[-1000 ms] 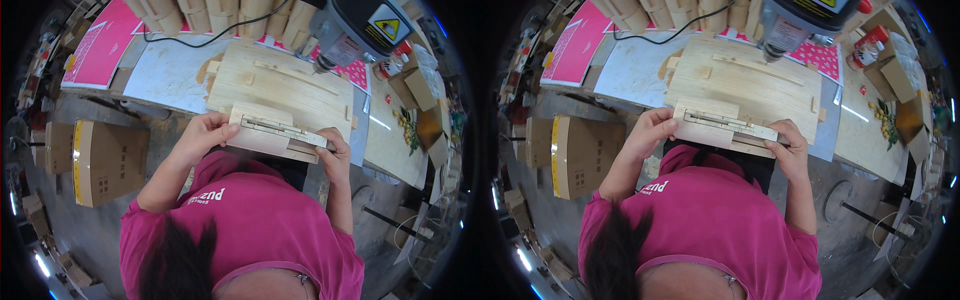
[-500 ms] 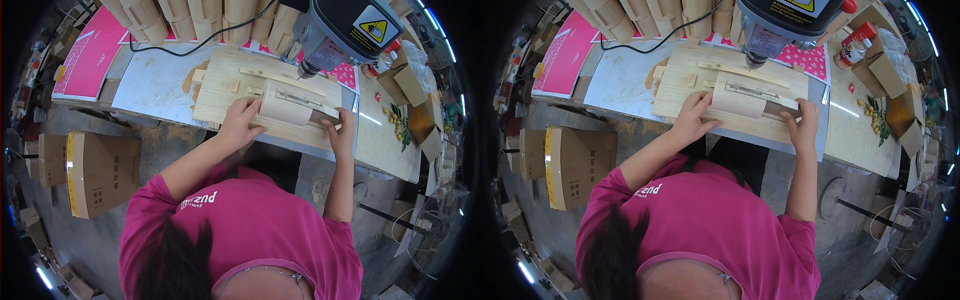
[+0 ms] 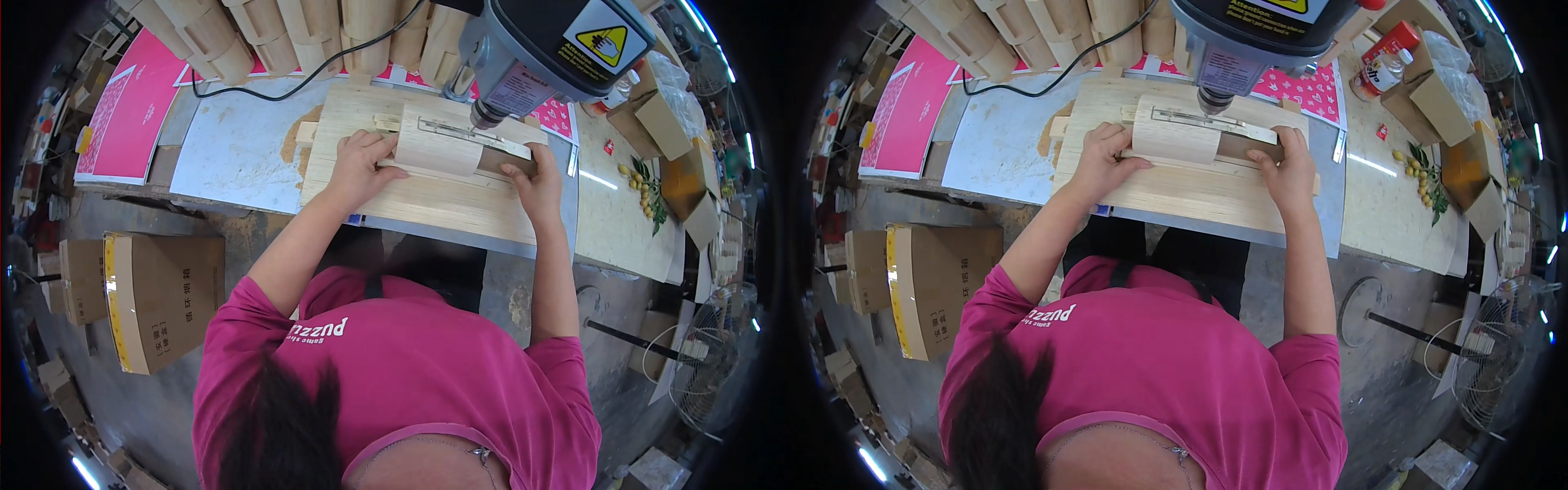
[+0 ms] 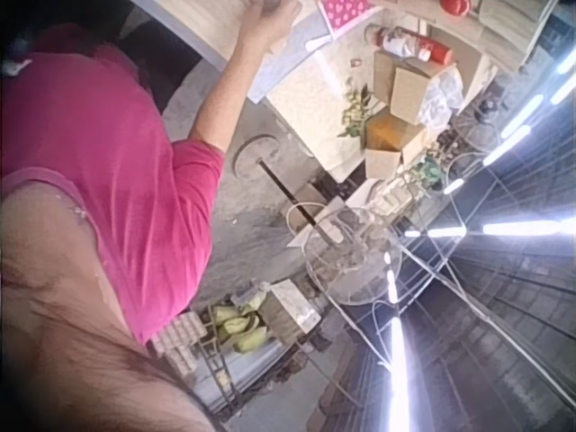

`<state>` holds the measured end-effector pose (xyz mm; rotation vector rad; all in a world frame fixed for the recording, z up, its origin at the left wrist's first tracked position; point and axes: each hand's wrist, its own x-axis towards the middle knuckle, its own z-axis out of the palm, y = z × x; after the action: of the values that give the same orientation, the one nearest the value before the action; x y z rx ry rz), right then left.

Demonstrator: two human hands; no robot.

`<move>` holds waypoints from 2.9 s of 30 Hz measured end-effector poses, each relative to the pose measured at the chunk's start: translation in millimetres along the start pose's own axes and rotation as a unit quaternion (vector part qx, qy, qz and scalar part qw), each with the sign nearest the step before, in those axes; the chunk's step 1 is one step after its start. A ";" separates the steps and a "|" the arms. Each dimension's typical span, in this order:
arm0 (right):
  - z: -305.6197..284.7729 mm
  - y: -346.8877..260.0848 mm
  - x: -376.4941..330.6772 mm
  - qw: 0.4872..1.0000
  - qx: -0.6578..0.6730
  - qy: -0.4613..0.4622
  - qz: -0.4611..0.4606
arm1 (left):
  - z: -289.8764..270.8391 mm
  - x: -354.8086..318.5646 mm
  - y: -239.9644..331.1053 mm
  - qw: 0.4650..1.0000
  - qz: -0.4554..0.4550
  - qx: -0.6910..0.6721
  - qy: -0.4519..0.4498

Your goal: Drilling holes into cylindrical wood blocks using a stationary machine and then packing them into a box.

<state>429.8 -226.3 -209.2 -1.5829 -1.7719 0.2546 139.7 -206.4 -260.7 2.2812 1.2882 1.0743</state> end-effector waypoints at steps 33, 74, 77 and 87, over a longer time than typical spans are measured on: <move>-36.8 -85.0 -10.5 0.969 0.016 0.212 -0.125 | -3.6 0.4 3.0 0.998 0.010 0.054 -0.027; -21.3 -64.0 -7.9 0.951 0.137 0.223 -0.167 | 20.5 13.8 35.9 0.999 0.016 0.035 0.007; -2.0 -49.0 -5.9 0.948 0.097 0.230 -0.198 | 21.3 15.3 37.0 0.999 0.016 0.041 0.002; -56.1 -87.4 18.7 0.937 0.107 0.272 -0.189 | 20.5 10.1 31.9 0.999 0.008 0.043 0.010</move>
<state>397.6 -246.1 -110.6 -1.0009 -1.5027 -0.1609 177.1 -213.5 -251.3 2.3518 1.3505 1.0699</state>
